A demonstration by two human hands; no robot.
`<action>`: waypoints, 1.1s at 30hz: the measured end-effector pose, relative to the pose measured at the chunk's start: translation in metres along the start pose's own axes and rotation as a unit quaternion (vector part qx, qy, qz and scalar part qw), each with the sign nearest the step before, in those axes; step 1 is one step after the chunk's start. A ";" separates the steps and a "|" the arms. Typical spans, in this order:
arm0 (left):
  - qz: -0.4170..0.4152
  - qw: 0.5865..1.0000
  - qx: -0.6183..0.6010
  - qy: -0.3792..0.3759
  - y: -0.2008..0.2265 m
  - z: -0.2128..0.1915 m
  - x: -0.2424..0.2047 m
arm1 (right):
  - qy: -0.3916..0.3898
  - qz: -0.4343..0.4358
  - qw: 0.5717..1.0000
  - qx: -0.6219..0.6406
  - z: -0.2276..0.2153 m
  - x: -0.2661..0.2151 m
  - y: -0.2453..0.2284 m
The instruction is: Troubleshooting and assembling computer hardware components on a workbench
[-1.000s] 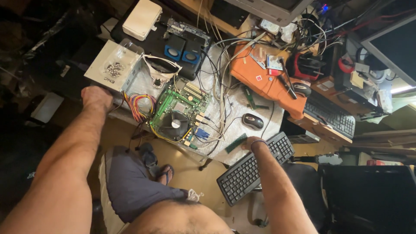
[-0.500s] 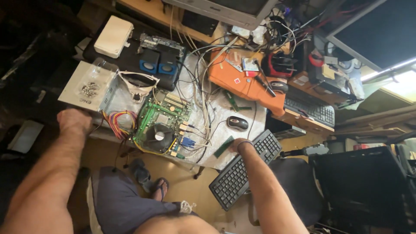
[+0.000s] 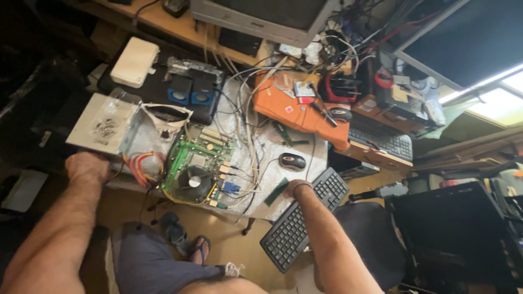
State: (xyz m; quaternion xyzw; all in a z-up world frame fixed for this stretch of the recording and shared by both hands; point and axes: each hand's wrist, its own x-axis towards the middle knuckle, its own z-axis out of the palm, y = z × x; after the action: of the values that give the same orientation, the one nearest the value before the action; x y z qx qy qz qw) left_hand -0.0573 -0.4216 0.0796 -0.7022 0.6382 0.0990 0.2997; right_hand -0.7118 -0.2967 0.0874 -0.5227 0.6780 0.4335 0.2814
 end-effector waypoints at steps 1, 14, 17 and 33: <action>-0.035 0.995 -0.094 0.028 0.000 0.003 0.003 | -0.003 0.008 1.000 0.005 -0.003 -0.008 -0.001; -0.017 0.998 0.037 -0.037 0.004 -0.012 -0.005 | -0.032 0.012 0.999 -0.009 -0.010 -0.019 -0.006; 0.037 0.987 0.134 -0.077 0.005 -0.036 -0.031 | -0.026 0.026 0.999 -0.006 -0.010 -0.018 -0.008; 0.001 0.997 0.060 -0.053 0.004 -0.003 0.009 | 0.006 0.003 1.000 -0.025 -0.004 -0.007 -0.001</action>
State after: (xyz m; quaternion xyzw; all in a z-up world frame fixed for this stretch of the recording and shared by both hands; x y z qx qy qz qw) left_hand -0.0600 -0.4307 0.0760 -0.6761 0.6270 0.0977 0.3745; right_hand -0.7086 -0.2964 0.0950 -0.5302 0.6701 0.4479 0.2631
